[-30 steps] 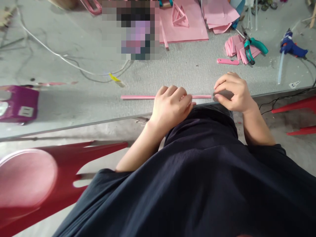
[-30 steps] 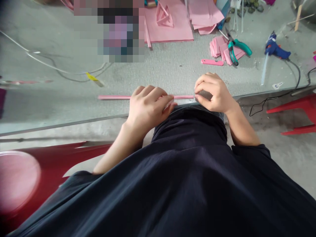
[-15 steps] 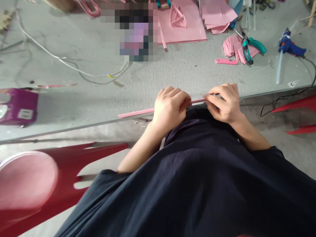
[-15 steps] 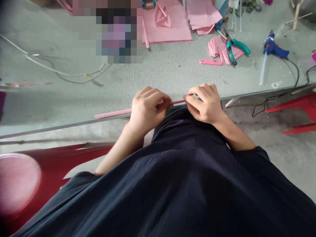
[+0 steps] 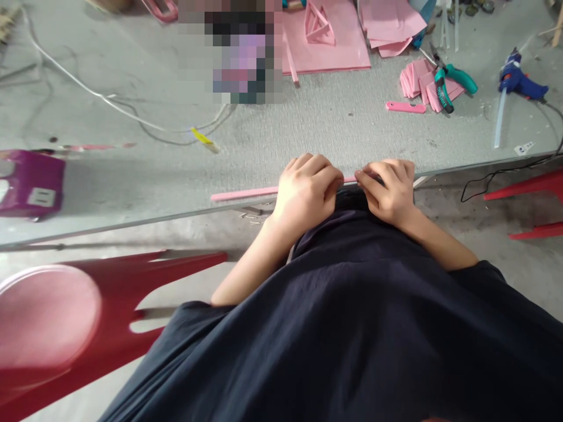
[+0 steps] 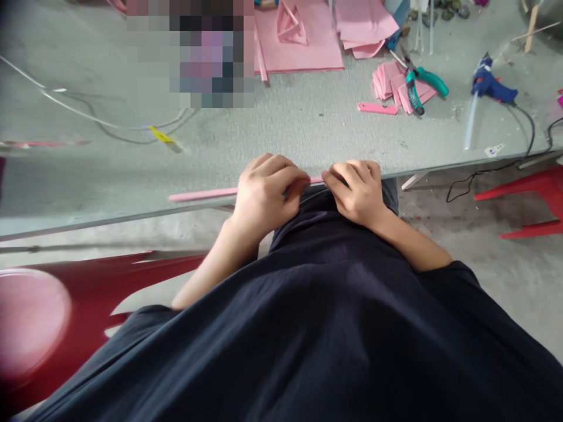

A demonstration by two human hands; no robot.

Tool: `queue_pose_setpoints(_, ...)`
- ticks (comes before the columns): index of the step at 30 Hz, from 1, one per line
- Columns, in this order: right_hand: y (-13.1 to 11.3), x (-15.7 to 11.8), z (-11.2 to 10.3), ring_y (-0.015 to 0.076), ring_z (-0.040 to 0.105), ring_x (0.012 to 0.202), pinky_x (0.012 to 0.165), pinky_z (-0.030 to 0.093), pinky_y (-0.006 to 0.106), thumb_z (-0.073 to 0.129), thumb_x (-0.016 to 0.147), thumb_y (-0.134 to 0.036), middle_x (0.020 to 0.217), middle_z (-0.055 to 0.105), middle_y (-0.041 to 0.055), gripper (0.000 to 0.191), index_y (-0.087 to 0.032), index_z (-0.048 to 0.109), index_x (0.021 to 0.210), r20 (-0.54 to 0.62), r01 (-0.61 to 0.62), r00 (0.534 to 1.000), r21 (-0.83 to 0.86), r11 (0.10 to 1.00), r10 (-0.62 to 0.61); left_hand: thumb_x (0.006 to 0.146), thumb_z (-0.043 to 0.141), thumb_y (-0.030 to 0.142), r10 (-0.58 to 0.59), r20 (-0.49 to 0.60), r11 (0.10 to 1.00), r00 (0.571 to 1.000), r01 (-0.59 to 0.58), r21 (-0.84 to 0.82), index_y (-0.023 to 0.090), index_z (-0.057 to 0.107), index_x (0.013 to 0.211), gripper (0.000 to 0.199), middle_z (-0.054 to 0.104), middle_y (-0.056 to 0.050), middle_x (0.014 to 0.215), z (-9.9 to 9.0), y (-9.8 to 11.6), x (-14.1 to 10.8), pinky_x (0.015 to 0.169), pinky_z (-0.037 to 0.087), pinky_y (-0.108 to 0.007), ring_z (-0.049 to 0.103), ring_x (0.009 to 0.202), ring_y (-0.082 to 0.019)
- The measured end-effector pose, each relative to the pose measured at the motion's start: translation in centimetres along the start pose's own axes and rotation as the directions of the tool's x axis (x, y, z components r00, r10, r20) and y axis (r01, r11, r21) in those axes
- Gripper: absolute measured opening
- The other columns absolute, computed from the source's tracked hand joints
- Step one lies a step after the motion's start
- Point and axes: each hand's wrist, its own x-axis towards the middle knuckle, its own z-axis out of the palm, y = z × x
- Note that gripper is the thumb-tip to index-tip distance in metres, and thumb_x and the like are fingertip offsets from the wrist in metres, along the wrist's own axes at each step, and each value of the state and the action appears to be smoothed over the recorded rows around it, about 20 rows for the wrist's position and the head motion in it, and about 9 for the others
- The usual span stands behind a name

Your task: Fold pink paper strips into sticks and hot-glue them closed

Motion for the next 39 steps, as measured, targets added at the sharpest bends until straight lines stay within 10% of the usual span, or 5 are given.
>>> queue_pose_setpoints(14,-0.6,-0.7,-0.1,0.0358,0.065,0.158,0.136,0.038,0.060,0.052,0.119,-0.031,0.152,0.081,0.0128,0.040,-0.022,0.079,0.148,0.145,0.073,0.988,-0.135,0.988,-0.053,0.108,0.061,0.024,0.013,-0.142,0.988,0.990,0.009,0.156,0.024,0.084,0.133,0.034,0.081,-0.016,0.114,3.6,2.8,-2.9,0.094,0.046,-0.053,0.065,0.105,-0.035)
queue_pose_setpoints(25,0.2,-1.3,-2.5,0.0378,0.067,0.155,0.128,0.046,0.054,0.058,0.114,-0.034,0.152,0.082,0.0104,0.039,-0.024,0.083,0.142,0.188,-0.025,0.980,-0.211,0.977,0.066,0.110,0.068,0.028,0.042,-0.354,0.974,0.934,0.041,0.224,0.029,0.088,0.110,0.019,0.081,-0.010,0.096,3.9,0.7,-3.9,0.088,0.043,-0.048,0.062,0.094,-0.030)
queue_pose_setpoints(31,0.6,-1.0,-2.3,0.0354,0.079,0.132,0.116,0.056,0.056,0.063,0.110,-0.038,0.140,0.085,0.0138,0.033,-0.023,0.083,0.131,-0.081,-0.018,0.997,-0.021,1.000,0.017,0.108,0.068,0.019,0.102,-0.361,0.971,0.927,-0.014,0.238,0.028,0.082,0.092,0.023,0.072,-0.005,0.081,1.9,0.4,-3.9,0.074,0.038,-0.041,0.057,0.077,-0.024)
queue_pose_setpoints(35,-0.1,-0.4,-3.4,0.0295,0.079,0.101,0.094,0.063,0.052,0.064,0.108,-0.042,0.114,0.083,0.0112,0.029,-0.025,0.081,0.125,-0.327,-0.080,0.934,0.204,0.976,0.145,0.104,0.075,0.016,0.017,-0.465,0.997,0.885,-0.048,-0.053,0.024,0.083,0.102,0.011,0.073,-0.004,0.088,-1.5,2.4,-3.3,0.071,0.049,-0.035,0.063,0.075,-0.018)
queue_pose_setpoints(39,-2.2,1.7,-5.0,0.0176,0.069,0.074,0.071,0.058,0.035,0.072,0.109,-0.058,0.089,0.076,0.0011,0.037,-0.026,0.079,0.126,-0.099,-0.129,0.961,0.668,0.733,0.260,0.103,0.077,0.024,-0.148,-0.245,0.908,0.958,0.033,-0.417,0.024,0.081,0.094,0.010,0.074,-0.001,0.081,-3.8,5.0,-2.0,0.068,0.055,-0.032,0.065,0.070,-0.016)
